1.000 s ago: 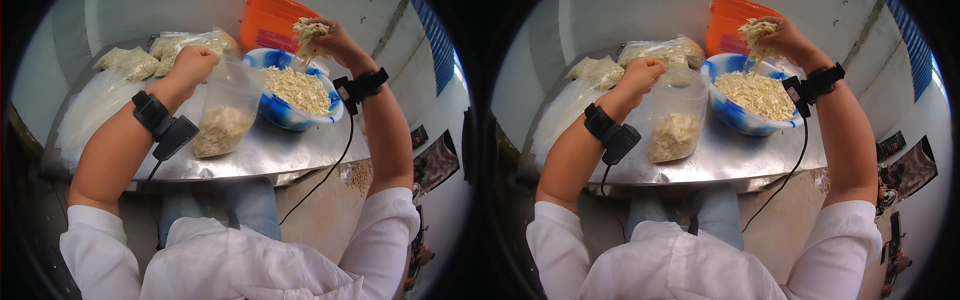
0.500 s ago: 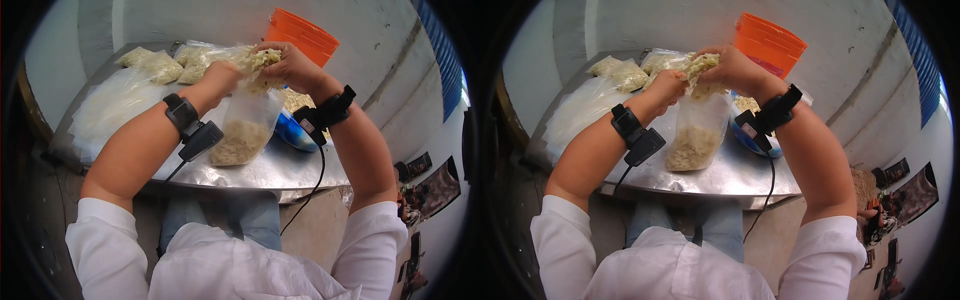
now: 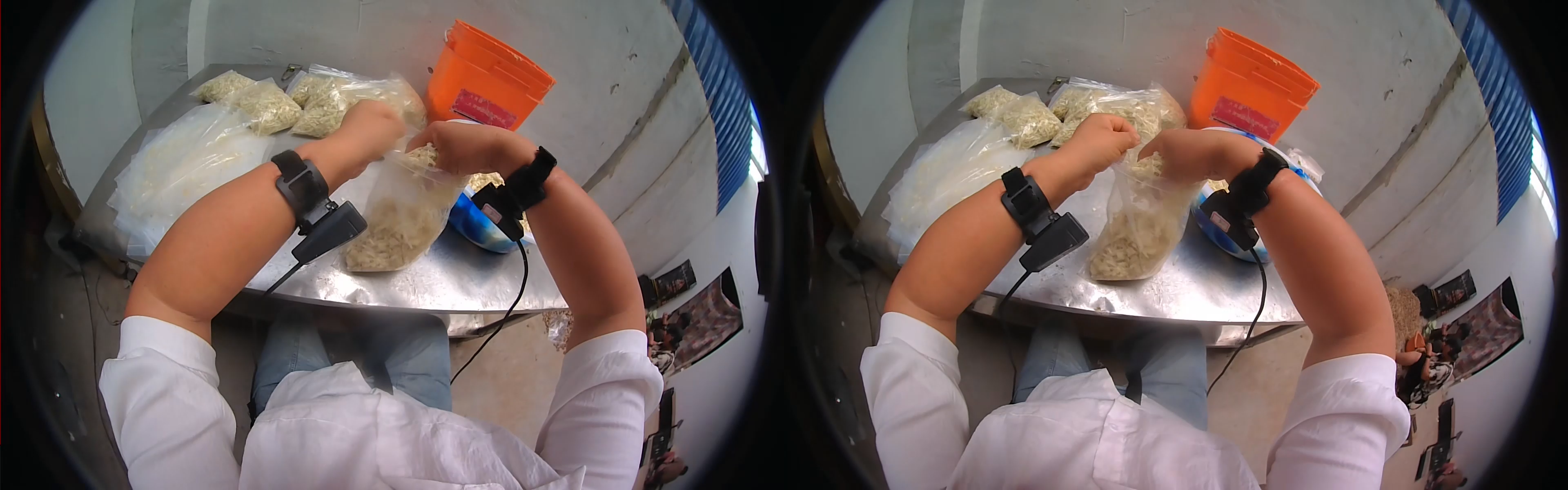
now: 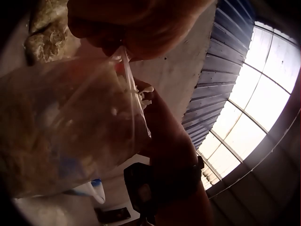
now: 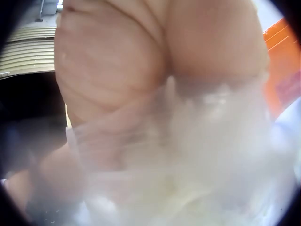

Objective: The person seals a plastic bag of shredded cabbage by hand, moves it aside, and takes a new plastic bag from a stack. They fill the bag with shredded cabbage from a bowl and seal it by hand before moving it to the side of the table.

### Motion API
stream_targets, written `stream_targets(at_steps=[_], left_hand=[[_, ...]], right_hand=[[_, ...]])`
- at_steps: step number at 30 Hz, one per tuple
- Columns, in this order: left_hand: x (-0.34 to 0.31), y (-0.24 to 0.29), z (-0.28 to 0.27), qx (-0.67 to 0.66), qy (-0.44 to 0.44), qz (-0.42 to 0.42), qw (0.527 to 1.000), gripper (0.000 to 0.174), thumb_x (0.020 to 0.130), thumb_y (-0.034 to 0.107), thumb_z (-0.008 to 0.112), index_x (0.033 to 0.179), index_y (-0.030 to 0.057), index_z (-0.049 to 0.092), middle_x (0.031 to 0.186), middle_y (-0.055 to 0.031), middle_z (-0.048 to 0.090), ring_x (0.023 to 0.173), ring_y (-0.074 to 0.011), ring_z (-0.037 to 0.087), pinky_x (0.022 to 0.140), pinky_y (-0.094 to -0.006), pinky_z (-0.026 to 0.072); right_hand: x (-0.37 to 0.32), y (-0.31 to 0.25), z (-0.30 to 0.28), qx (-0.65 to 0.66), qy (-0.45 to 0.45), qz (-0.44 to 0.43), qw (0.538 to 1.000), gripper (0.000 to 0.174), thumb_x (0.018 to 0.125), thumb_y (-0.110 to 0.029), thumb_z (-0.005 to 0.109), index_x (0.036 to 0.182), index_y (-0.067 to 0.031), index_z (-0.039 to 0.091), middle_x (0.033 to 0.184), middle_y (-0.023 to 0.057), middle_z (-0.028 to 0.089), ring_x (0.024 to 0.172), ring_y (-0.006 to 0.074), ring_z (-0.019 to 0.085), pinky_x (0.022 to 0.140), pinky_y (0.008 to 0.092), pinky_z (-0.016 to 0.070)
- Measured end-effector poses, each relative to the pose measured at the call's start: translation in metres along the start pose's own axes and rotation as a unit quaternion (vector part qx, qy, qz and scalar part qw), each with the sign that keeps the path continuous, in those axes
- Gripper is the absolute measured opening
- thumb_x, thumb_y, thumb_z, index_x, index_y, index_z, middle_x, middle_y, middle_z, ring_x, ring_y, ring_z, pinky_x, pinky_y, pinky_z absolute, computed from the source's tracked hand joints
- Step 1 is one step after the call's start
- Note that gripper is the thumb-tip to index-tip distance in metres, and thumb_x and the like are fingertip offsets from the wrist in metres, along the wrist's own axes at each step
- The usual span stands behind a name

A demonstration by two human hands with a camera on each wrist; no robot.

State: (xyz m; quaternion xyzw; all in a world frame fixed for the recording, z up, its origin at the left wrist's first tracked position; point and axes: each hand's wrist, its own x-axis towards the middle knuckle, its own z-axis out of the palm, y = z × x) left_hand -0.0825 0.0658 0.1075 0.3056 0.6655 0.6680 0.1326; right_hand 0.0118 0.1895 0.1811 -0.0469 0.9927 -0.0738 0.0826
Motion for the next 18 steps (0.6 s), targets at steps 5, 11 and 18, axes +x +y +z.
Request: stream_targets(at_steps=[5, 11, 18], left_hand=[[0.003, -0.002, -0.003, 0.054, -0.019, 0.037, 0.998, 0.008, 0.078, 0.012, 0.058, 0.075, 0.0039, 0.06, 0.065, -0.0015, 0.053, 0.056, -0.0104, 0.046, 0.051, -0.0256, 0.0371], [-0.008, 0.005, -0.012, 0.03, 0.016, 0.008, 0.999, 0.009, 0.079, 0.011, 0.056, 0.073, 0.0051, 0.059, 0.064, 0.0001, 0.051, 0.055, -0.0082, 0.043, 0.046, -0.0232, 0.032], [-0.006, 0.002, -0.02, 0.019, 0.023, 0.012, 0.999, 0.008, 0.08, 0.012, 0.056, 0.075, 0.0057, 0.058, 0.063, 0.0017, 0.05, 0.054, -0.0067, 0.042, 0.044, -0.0218, 0.0296]], right_hand=[[0.013, 0.0, -0.003, -0.065, -0.109, -0.049, 0.991, 0.05, 0.069, -0.017, 0.07, 0.117, -0.0118, 0.057, 0.097, 0.0124, 0.064, 0.076, 0.0202, 0.063, 0.068, 0.0288, 0.0501], [0.008, -0.011, -0.01, -0.099, -0.015, -0.078, 0.992, 0.029, 0.07, -0.007, 0.06, 0.099, -0.005, 0.063, 0.075, 0.009, 0.062, 0.067, 0.0177, 0.057, 0.065, 0.0267, 0.0458], [0.013, -0.015, 0.001, -0.078, 0.024, -0.166, 0.983, 0.018, 0.075, -0.007, 0.057, 0.092, -0.0044, 0.065, 0.069, 0.008, 0.06, 0.063, 0.0159, 0.056, 0.063, 0.0274, 0.0455]])
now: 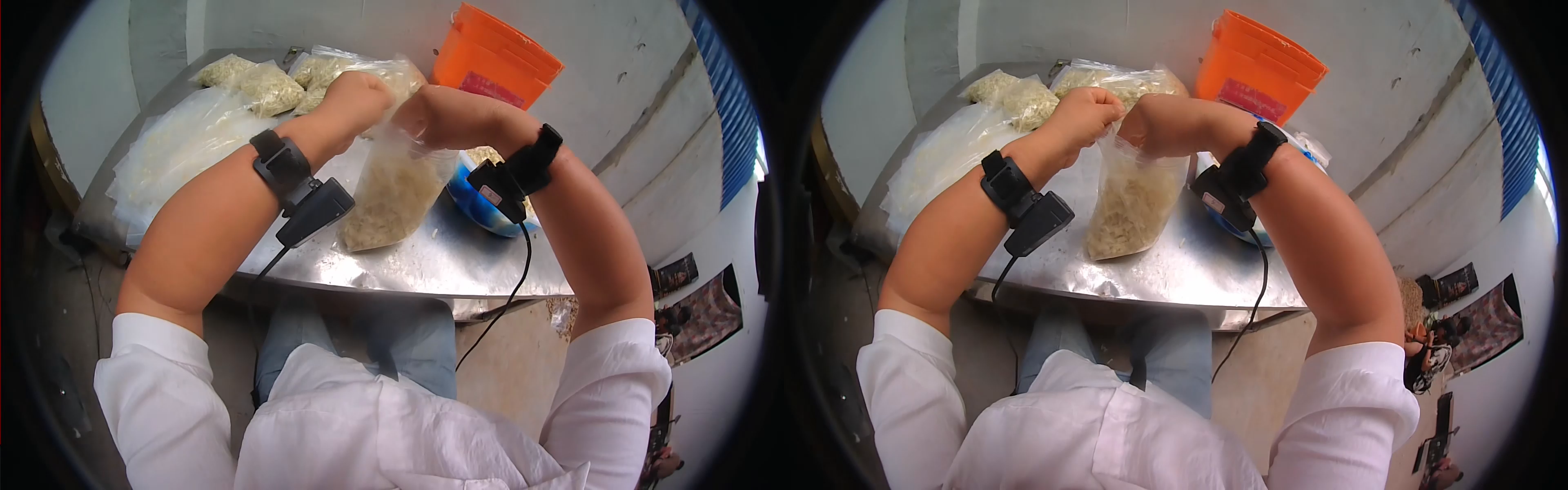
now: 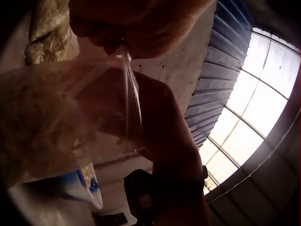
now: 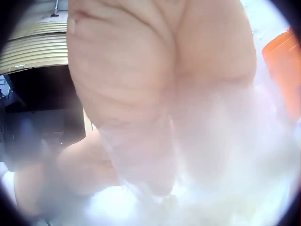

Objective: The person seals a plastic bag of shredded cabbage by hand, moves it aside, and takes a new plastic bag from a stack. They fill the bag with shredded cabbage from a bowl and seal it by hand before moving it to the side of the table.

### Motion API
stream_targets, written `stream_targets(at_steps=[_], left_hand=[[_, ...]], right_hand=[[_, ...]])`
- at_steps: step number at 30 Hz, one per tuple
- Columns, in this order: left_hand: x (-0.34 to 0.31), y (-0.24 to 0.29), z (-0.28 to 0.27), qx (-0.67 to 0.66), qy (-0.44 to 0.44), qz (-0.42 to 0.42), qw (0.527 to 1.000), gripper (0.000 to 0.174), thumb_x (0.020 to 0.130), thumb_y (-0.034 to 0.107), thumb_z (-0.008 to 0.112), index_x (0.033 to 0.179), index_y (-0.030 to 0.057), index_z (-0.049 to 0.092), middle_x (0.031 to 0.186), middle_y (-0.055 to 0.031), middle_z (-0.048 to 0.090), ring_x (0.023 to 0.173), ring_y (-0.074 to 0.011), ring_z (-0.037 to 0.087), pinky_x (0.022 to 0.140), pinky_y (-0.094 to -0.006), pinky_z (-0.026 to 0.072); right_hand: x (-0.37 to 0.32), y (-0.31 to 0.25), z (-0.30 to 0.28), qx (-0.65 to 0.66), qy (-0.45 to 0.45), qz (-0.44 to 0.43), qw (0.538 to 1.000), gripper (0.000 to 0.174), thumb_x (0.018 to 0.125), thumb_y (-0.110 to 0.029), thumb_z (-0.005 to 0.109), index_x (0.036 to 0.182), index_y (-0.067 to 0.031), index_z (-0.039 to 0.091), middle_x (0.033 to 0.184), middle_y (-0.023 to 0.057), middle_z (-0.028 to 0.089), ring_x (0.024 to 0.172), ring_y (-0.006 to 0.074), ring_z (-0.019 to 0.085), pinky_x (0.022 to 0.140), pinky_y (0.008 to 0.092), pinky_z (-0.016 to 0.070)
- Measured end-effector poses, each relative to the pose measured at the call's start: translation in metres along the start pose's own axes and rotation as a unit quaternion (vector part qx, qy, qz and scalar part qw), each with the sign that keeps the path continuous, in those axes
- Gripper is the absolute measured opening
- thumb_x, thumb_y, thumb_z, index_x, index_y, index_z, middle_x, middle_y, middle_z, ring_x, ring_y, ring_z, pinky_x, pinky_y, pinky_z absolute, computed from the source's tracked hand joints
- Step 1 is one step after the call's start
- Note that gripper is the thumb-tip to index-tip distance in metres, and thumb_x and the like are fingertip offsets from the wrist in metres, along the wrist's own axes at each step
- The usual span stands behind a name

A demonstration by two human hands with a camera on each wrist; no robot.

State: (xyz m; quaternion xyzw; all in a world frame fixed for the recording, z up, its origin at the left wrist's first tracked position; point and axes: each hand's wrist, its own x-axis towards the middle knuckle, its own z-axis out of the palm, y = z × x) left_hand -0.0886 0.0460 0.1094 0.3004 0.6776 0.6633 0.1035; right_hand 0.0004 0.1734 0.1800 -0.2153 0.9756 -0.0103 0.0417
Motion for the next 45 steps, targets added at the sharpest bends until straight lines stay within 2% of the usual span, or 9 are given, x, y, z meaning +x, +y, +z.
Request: stream_targets(at_steps=[10, 12, 16, 18, 23, 29, 34, 39, 45], left_hand=[[-0.001, -0.004, -0.02, -0.04, 0.029, -0.02, 0.999, 0.006, 0.081, 0.017, 0.059, 0.079, 0.0108, 0.059, 0.06, 0.0054, 0.046, 0.052, -0.0056, 0.038, 0.046, -0.0223, 0.0278], [-0.001, -0.006, -0.022, -0.048, 0.029, -0.022, 0.998, 0.006, 0.081, 0.017, 0.059, 0.079, 0.0109, 0.059, 0.06, 0.0059, 0.046, 0.052, -0.0056, 0.038, 0.047, -0.0224, 0.0281], [0.001, -0.012, -0.028, -0.074, 0.024, -0.048, 0.996, 0.007, 0.08, 0.017, 0.06, 0.08, 0.0109, 0.059, 0.061, 0.0065, 0.047, 0.051, -0.0052, 0.039, 0.049, -0.0224, 0.0291], [0.007, -0.02, -0.035, -0.096, 0.006, -0.059, 0.994, 0.007, 0.08, 0.017, 0.06, 0.08, 0.0109, 0.06, 0.061, 0.0066, 0.048, 0.051, -0.0052, 0.039, 0.049, -0.0223, 0.0297], [0.017, -0.034, -0.044, -0.142, 0.072, -0.077, 0.984, 0.007, 0.079, 0.016, 0.063, 0.082, 0.0101, 0.06, 0.064, 0.0055, 0.052, 0.052, -0.0056, 0.041, 0.051, -0.0214, 0.0334], [0.018, -0.046, -0.049, -0.214, 0.077, -0.079, 0.971, 0.011, 0.08, 0.014, 0.063, 0.089, 0.0077, 0.06, 0.07, 0.0031, 0.055, 0.058, -0.0064, 0.048, 0.056, -0.0209, 0.0395], [0.01, -0.043, -0.026, -0.335, 0.071, -0.059, 0.938, 0.008, 0.082, 0.01, 0.06, 0.089, 0.0058, 0.058, 0.074, 0.0014, 0.056, 0.062, -0.0069, 0.052, 0.06, -0.0217, 0.0459], [-0.001, -0.035, -0.004, -0.43, 0.025, -0.054, 0.901, 0.007, 0.081, 0.004, 0.058, 0.088, 0.0028, 0.057, 0.076, 0.0009, 0.054, 0.066, -0.0075, 0.049, 0.064, -0.0218, 0.0441], [-0.009, -0.019, 0.024, -0.433, 0.017, -0.061, 0.899, 0.004, 0.086, 0.009, 0.055, 0.088, 0.0059, 0.056, 0.065, 0.0038, 0.052, 0.059, -0.0031, 0.052, 0.052, -0.0173, 0.0446]], right_hand=[[0.013, -0.001, 0.005, 0.099, 0.024, 0.098, 0.99, 0.02, 0.076, -0.018, 0.061, 0.089, -0.0047, 0.068, 0.081, 0.0132, 0.066, 0.076, 0.0233, 0.062, 0.072, 0.0306, 0.0473], [0.018, 0.006, 0.018, 0.079, 0.187, -0.023, 0.979, 0.019, 0.077, -0.018, 0.062, 0.087, -0.0029, 0.068, 0.078, 0.0134, 0.066, 0.071, 0.023, 0.062, 0.068, 0.0311, 0.0483], [0.013, 0.007, 0.016, 0.1, 0.202, 0.054, 0.973, 0.019, 0.079, -0.017, 0.062, 0.09, -0.0018, 0.066, 0.079, 0.0139, 0.065, 0.066, 0.0213, 0.061, 0.065, 0.0303, 0.0491], [0.01, 0.01, 0.02, 0.197, 0.382, 0.043, 0.902, 0.02, 0.079, -0.015, 0.063, 0.092, -0.0003, 0.065, 0.077, 0.0121, 0.065, 0.063, 0.017, 0.06, 0.06, 0.0281, 0.0491], [-0.036, 0.013, 0.028, 0.332, 0.405, 0.09, 0.847, 0.018, 0.084, -0.018, 0.061, 0.087, 0.0001, 0.063, 0.07, 0.0013, 0.059, 0.064, 0.0069, 0.055, 0.058, 0.0206, 0.0463], [-0.071, 0.041, 0.112, 0.226, 0.005, 0.237, 0.945, 0.01, 0.075, -0.006, 0.062, 0.081, 0.0016, 0.062, 0.068, 0.0061, 0.06, 0.061, 0.0132, 0.058, 0.057, 0.0239, 0.0462], [-0.075, 0.068, 0.178, 0.078, 0.075, 0.07, 0.992, 0.007, 0.066, -0.003, 0.06, 0.071, -0.0028, 0.063, 0.072, 0.0153, 0.061, 0.071, 0.0332, 0.059, 0.063, 0.0387, 0.0464], [-0.071, 0.065, 0.173, 0.073, 0.015, 0.122, 0.99, 0.007, 0.064, -0.002, 0.059, 0.069, -0.0042, 0.062, 0.071, 0.0151, 0.061, 0.071, 0.0333, 0.059, 0.063, 0.039, 0.0469], [-0.079, 0.045, 0.141, 0.113, -0.044, 0.119, 0.986, 0.01, 0.063, -0.005, 0.06, 0.072, -0.0016, 0.061, 0.072, 0.0147, 0.061, 0.071, 0.0309, 0.06, 0.064, 0.0362, 0.0471]])
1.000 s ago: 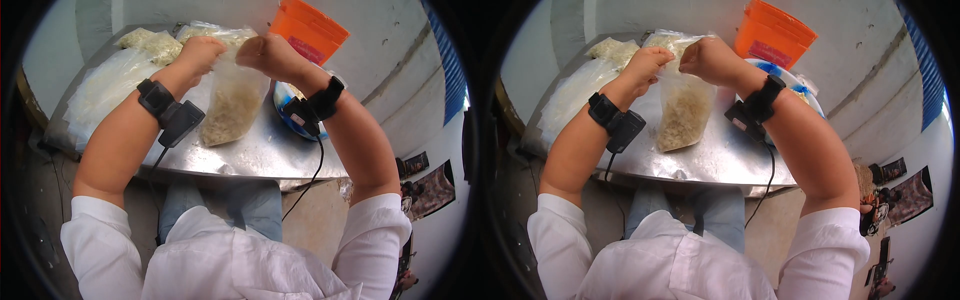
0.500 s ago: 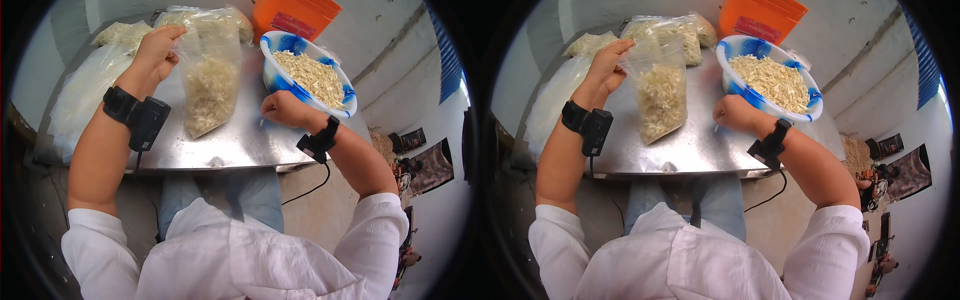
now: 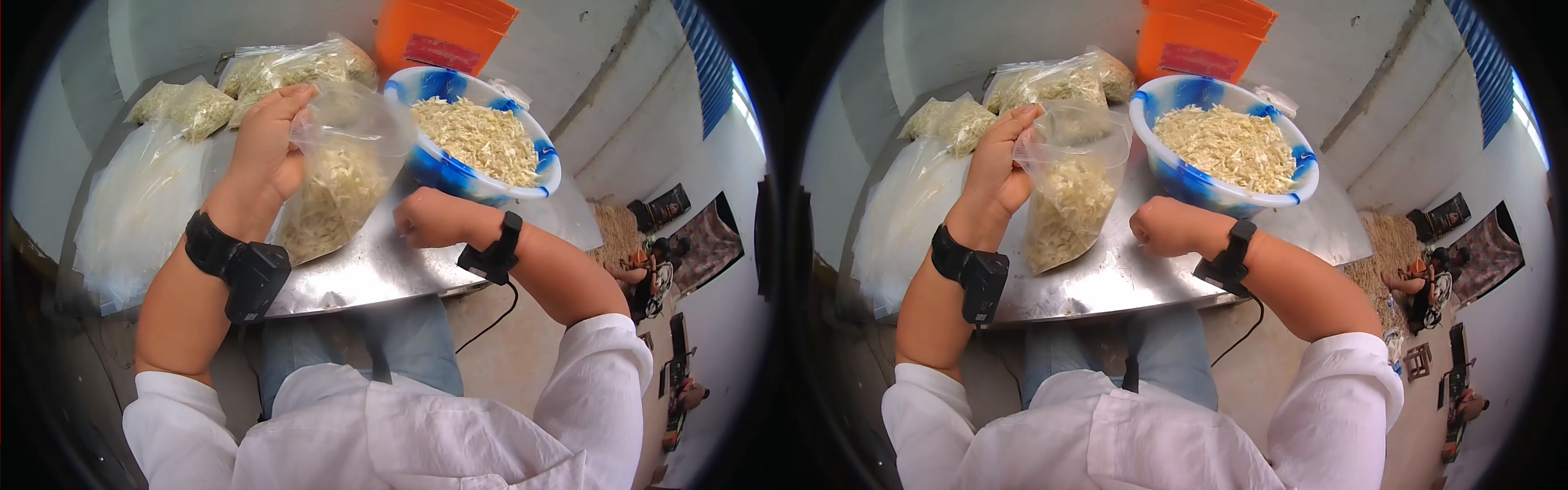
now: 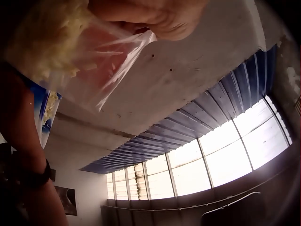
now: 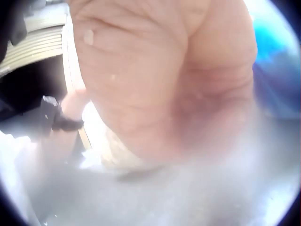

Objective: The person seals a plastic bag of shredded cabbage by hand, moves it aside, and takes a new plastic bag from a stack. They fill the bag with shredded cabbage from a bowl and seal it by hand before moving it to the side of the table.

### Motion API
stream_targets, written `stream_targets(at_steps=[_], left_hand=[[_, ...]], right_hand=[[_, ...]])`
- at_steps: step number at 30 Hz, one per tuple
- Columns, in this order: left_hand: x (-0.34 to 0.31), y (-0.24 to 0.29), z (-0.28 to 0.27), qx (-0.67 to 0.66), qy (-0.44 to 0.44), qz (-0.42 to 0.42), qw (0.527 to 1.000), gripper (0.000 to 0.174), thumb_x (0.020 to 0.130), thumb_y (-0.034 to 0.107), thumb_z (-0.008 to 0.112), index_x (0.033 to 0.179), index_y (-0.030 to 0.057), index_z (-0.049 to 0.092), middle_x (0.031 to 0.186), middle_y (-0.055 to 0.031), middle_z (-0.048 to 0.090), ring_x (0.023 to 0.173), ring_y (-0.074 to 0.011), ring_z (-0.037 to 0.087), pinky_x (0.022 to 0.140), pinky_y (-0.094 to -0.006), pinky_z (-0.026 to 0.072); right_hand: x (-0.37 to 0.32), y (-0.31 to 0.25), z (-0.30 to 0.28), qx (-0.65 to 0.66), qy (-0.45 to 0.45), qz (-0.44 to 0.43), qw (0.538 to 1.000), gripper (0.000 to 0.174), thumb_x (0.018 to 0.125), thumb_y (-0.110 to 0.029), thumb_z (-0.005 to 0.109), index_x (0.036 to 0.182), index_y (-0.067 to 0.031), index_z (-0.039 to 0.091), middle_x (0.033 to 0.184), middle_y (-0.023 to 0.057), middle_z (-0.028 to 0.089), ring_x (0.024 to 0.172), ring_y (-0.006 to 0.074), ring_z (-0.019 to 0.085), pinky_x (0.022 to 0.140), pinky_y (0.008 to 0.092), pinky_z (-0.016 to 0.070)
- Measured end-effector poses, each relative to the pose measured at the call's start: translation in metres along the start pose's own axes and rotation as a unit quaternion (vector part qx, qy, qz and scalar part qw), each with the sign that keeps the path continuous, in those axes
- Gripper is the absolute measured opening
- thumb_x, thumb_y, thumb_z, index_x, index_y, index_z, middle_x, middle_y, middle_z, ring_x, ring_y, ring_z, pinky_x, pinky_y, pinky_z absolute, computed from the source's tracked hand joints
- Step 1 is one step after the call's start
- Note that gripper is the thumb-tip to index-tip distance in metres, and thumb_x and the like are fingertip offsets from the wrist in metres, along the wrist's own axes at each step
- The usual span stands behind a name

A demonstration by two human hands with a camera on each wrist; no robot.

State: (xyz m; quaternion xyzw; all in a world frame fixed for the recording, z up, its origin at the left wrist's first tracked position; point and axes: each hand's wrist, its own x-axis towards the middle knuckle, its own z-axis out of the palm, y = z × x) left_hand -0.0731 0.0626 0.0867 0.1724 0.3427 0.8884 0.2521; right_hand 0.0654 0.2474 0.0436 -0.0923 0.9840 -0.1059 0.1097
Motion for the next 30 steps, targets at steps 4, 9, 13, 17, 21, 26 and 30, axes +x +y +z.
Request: stream_targets(at_steps=[4, 9, 13, 17, 21, 26, 30], left_hand=[[0.008, -0.009, 0.007, -0.011, -0.02, 0.013, 1.0, 0.003, 0.086, 0.009, 0.055, 0.088, 0.0061, 0.056, 0.06, 0.0049, 0.049, 0.056, -0.0033, 0.049, 0.049, -0.018, 0.0412], [0.017, -0.015, 0.016, -0.084, 0.034, 0.047, 0.995, 0.004, 0.086, 0.009, 0.055, 0.089, 0.006, 0.056, 0.059, 0.0047, 0.047, 0.052, -0.004, 0.044, 0.048, -0.0189, 0.0376], [0.023, -0.028, 0.004, -0.113, 0.06, 0.067, 0.99, 0.008, 0.085, 0.008, 0.055, 0.093, 0.0042, 0.055, 0.068, 0.0019, 0.05, 0.057, -0.0059, 0.045, 0.054, -0.0183, 0.0384], [0.02, -0.03, -0.007, -0.113, 0.049, 0.079, 0.989, 0.008, 0.087, 0.009, 0.054, 0.094, 0.0055, 0.056, 0.064, 0.0027, 0.049, 0.053, -0.0048, 0.044, 0.05, -0.0181, 0.0371], [0.02, -0.025, -0.012, -0.092, 0.042, 0.087, 0.991, 0.009, 0.087, 0.01, 0.054, 0.095, 0.0059, 0.056, 0.066, 0.0038, 0.05, 0.054, -0.0042, 0.044, 0.051, -0.018, 0.0379], [0.023, -0.025, -0.028, -0.072, -0.009, 0.092, 0.993, 0.01, 0.087, 0.01, 0.054, 0.096, 0.0056, 0.056, 0.072, 0.0036, 0.054, 0.058, -0.0043, 0.048, 0.053, -0.0183, 0.0406], [0.021, -0.031, -0.036, -0.046, -0.018, 0.106, 0.993, 0.009, 0.088, 0.01, 0.054, 0.095, 0.0057, 0.057, 0.082, 0.0021, 0.058, 0.063, -0.0049, 0.051, 0.058, -0.0193, 0.0436]], right_hand=[[-0.034, -0.003, -0.06, 0.108, 0.084, -0.001, 0.991, 0.009, 0.069, -0.005, 0.059, 0.076, 0.0002, 0.059, 0.068, 0.0067, 0.059, 0.063, 0.0153, 0.057, 0.061, 0.0259, 0.0457], [-0.062, 0.076, -0.118, 0.142, 0.204, 0.2, 0.948, 0.005, 0.077, -0.006, 0.059, 0.077, -0.0015, 0.057, 0.066, 0.0, 0.054, 0.058, 0.0067, 0.049, 0.051, 0.0212, 0.0412], [-0.073, 0.142, -0.123, 0.078, 0.211, 0.3, 0.927, 0.021, 0.071, -0.015, 0.065, 0.086, -0.0013, 0.062, 0.082, 0.0088, 0.063, 0.071, 0.0166, 0.059, 0.062, 0.0284, 0.0482], [-0.075, 0.175, -0.114, -0.011, 0.1, 0.379, 0.92, 0.06, 0.068, -0.033, 0.073, 0.118, -0.0075, 0.051, 0.119, 0.0163, 0.052, 0.111, 0.0265, 0.048, 0.083, 0.0375, 0.0455], [-0.069, 0.156, -0.108, 0.17, 0.052, 0.471, 0.864, 0.084, 0.066, -0.037, 0.077, 0.135, -0.0137, 0.033, 0.133, 0.0152, 0.04, 0.124, 0.0299, 0.037, 0.096, 0.0362, 0.0384], [-0.052, 0.155, -0.102, 0.129, -0.036, 0.358, 0.924, 0.091, 0.06, -0.039, 0.08, 0.135, -0.0198, 0.033, 0.138, 0.0165, 0.031, 0.124, 0.0336, 0.035, 0.102, 0.0373, 0.031], [-0.042, 0.128, -0.093, -0.103, -0.067, 0.285, 0.951, 0.098, 0.051, -0.035, 0.083, 0.135, -0.0214, 0.035, 0.124, 0.0199, 0.041, 0.119, 0.0362, 0.04, 0.095, 0.0423, 0.0379]])
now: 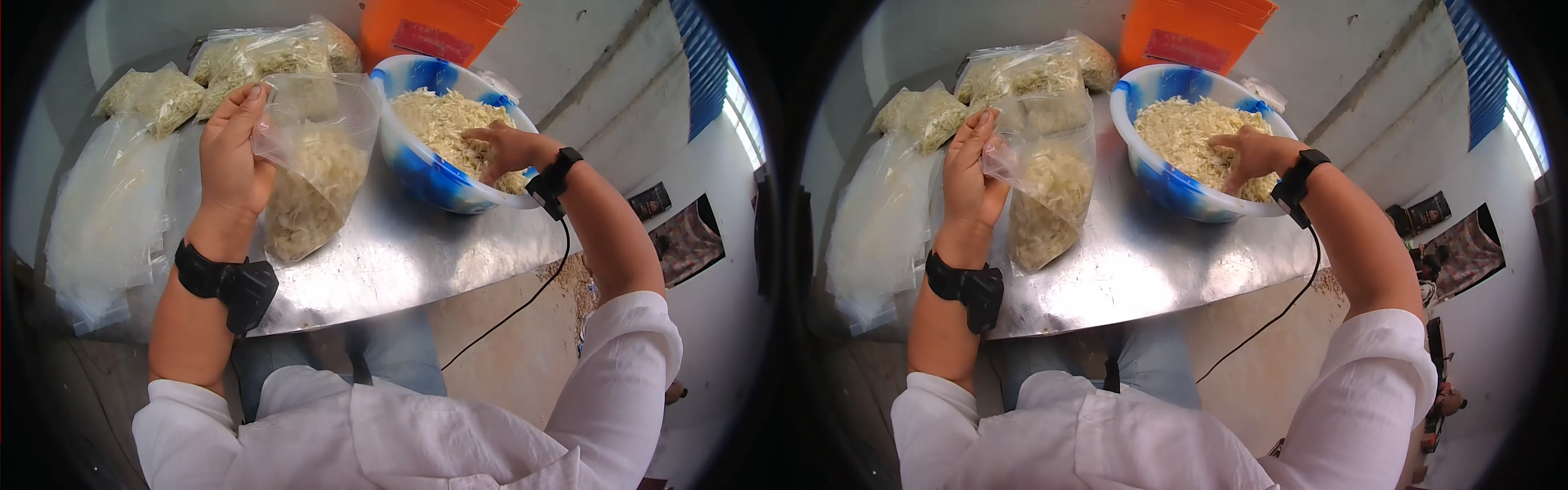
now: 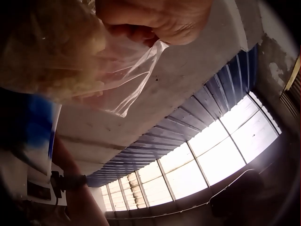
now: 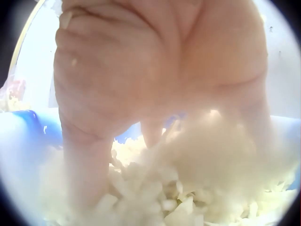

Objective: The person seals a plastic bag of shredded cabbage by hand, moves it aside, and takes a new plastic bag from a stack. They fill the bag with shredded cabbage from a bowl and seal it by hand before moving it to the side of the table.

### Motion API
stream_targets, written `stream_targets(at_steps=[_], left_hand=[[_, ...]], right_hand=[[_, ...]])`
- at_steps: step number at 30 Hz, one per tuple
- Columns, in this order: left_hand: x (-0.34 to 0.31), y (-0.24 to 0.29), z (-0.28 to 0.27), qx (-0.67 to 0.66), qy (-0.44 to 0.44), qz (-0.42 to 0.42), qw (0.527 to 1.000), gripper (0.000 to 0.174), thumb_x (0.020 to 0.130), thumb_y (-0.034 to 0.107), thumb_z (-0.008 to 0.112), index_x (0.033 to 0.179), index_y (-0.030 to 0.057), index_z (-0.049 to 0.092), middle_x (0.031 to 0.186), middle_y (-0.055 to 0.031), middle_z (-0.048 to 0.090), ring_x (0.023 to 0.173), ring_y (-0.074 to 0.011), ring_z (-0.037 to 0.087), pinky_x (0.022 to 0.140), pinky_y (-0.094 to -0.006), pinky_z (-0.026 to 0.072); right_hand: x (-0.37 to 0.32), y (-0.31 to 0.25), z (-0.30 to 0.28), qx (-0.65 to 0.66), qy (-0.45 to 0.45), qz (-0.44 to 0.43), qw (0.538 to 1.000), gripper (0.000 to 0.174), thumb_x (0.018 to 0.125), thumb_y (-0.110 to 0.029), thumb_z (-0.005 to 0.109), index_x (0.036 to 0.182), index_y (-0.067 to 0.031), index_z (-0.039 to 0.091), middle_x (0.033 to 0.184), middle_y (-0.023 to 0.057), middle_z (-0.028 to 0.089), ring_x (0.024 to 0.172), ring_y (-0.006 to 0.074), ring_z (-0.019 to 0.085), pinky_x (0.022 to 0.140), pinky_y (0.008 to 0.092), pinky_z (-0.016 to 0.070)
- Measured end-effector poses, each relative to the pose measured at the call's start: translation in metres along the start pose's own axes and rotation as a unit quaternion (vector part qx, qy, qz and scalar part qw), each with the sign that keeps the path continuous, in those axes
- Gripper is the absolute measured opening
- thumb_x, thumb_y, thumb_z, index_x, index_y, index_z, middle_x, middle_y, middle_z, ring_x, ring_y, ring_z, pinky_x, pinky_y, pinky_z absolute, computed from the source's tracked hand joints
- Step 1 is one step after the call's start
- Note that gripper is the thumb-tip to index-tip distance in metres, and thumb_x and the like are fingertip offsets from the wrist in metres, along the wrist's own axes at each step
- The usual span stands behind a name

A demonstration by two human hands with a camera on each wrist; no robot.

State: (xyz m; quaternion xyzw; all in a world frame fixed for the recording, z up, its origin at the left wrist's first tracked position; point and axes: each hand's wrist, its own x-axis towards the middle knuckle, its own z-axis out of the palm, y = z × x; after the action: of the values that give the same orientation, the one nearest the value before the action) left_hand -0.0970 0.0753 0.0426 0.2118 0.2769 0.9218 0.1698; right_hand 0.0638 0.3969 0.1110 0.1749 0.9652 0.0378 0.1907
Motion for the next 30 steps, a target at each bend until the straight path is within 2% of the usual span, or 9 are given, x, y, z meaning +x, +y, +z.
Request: stream_targets(at_steps=[4, 5, 9, 11, 15, 17, 18, 23, 30], left_hand=[[-0.001, -0.004, -0.005, 0.001, -0.003, 0.017, 1.0, 0.01, 0.088, 0.01, 0.054, 0.096, 0.0058, 0.057, 0.093, 0.0001, 0.06, 0.071, -0.0064, 0.055, 0.064, -0.0199, 0.0458], [-0.001, -0.003, -0.004, -0.001, 0.0, 0.022, 1.0, 0.011, 0.088, 0.01, 0.054, 0.097, 0.0057, 0.057, 0.094, -0.0005, 0.061, 0.073, -0.0068, 0.056, 0.066, -0.0199, 0.0459], [-0.001, -0.003, -0.007, -0.022, -0.019, 0.015, 0.999, 0.012, 0.087, 0.009, 0.054, 0.098, 0.0055, 0.057, 0.096, -0.0011, 0.061, 0.076, -0.0074, 0.057, 0.067, -0.0203, 0.0463], [-0.005, 0.0, 0.003, -0.021, 0.011, 0.004, 1.0, 0.014, 0.087, 0.01, 0.054, 0.099, 0.0042, 0.057, 0.089, -0.0004, 0.06, 0.071, -0.0059, 0.055, 0.062, -0.0187, 0.0447], [-0.01, 0.008, 0.006, -0.012, 0.0, -0.016, 1.0, 0.016, 0.085, 0.011, 0.056, 0.099, 0.0028, 0.057, 0.079, 0.0009, 0.058, 0.063, -0.0047, 0.052, 0.055, -0.0174, 0.0415], [-0.003, 0.009, -0.011, -0.017, -0.116, -0.08, 0.99, 0.014, 0.083, 0.011, 0.058, 0.095, 0.0034, 0.057, 0.079, -0.0002, 0.06, 0.063, -0.0052, 0.054, 0.051, -0.018, 0.0416], [-0.006, 0.011, -0.006, -0.017, -0.116, -0.079, 0.99, 0.014, 0.083, 0.011, 0.058, 0.095, 0.0034, 0.057, 0.079, -0.0002, 0.06, 0.063, -0.0052, 0.054, 0.051, -0.018, 0.0416], [-0.009, 0.01, 0.004, 0.084, -0.071, -0.077, 0.991, 0.01, 0.081, 0.01, 0.06, 0.088, 0.0029, 0.059, 0.071, 0.0014, 0.058, 0.056, -0.0033, 0.052, 0.045, -0.0157, 0.0351], [-0.012, 0.026, 0.026, 0.144, -0.051, -0.031, 0.988, 0.006, 0.081, 0.009, 0.059, 0.084, 0.0028, 0.059, 0.065, 0.0035, 0.053, 0.05, -0.0024, 0.044, 0.043, -0.0158, 0.0311]], right_hand=[[0.007, 0.002, 0.003, -0.013, 0.049, -0.07, 0.996, 0.081, 0.052, -0.024, 0.08, 0.125, -0.0142, 0.047, 0.121, 0.0186, 0.044, 0.115, 0.033, 0.044, 0.096, 0.0365, 0.0371], [0.009, 0.004, 0.005, -0.012, 0.058, -0.064, 0.996, 0.071, 0.055, -0.017, 0.077, 0.12, -0.0114, 0.051, 0.115, 0.0181, 0.051, 0.109, 0.0314, 0.049, 0.092, 0.0353, 0.0403], [0.008, 0.007, -0.001, 0.005, 0.004, -0.029, 1.0, 0.061, 0.055, -0.013, 0.074, 0.114, -0.0085, 0.055, 0.115, 0.016, 0.053, 0.11, 0.0291, 0.048, 0.094, 0.0338, 0.0388], [0.011, 0.02, 0.006, -0.01, 0.05, -0.068, 0.996, 0.055, 0.058, -0.009, 0.071, 0.111, -0.0083, 0.057, 0.1, 0.0159, 0.061, 0.096, 0.0295, 0.057, 0.084, 0.0345, 0.0447], [0.005, 0.02, 0.001, -0.025, 0.062, -0.048, 0.997, 0.049, 0.059, -0.008, 0.069, 0.106, -0.0069, 0.06, 0.099, 0.0156, 0.061, 0.096, 0.0286, 0.057, 0.083, 0.0335, 0.0451], [0.0, 0.022, -0.003, 0.001, 0.082, -0.05, 0.995, 0.045, 0.059, -0.008, 0.067, 0.104, -0.0063, 0.061, 0.098, 0.0158, 0.062, 0.095, 0.0285, 0.058, 0.082, 0.0334, 0.0456], [-0.002, 0.024, -0.006, 0.001, 0.082, -0.05, 0.995, 0.045, 0.059, -0.008, 0.067, 0.104, -0.0063, 0.061, 0.098, 0.0158, 0.062, 0.095, 0.0285, 0.058, 0.082, 0.0334, 0.0456], [-0.03, 0.009, -0.036, 0.12, 0.177, 0.014, 0.977, 0.039, 0.065, -0.005, 0.064, 0.104, -0.0015, 0.059, 0.098, 0.011, 0.062, 0.091, 0.0208, 0.059, 0.081, 0.0299, 0.0474], [-0.031, 0.025, -0.037, 0.285, 0.192, 0.016, 0.939, 0.035, 0.071, -0.005, 0.06, 0.106, -0.0004, 0.057, 0.091, 0.0089, 0.061, 0.082, 0.0159, 0.059, 0.074, 0.027, 0.0493]])
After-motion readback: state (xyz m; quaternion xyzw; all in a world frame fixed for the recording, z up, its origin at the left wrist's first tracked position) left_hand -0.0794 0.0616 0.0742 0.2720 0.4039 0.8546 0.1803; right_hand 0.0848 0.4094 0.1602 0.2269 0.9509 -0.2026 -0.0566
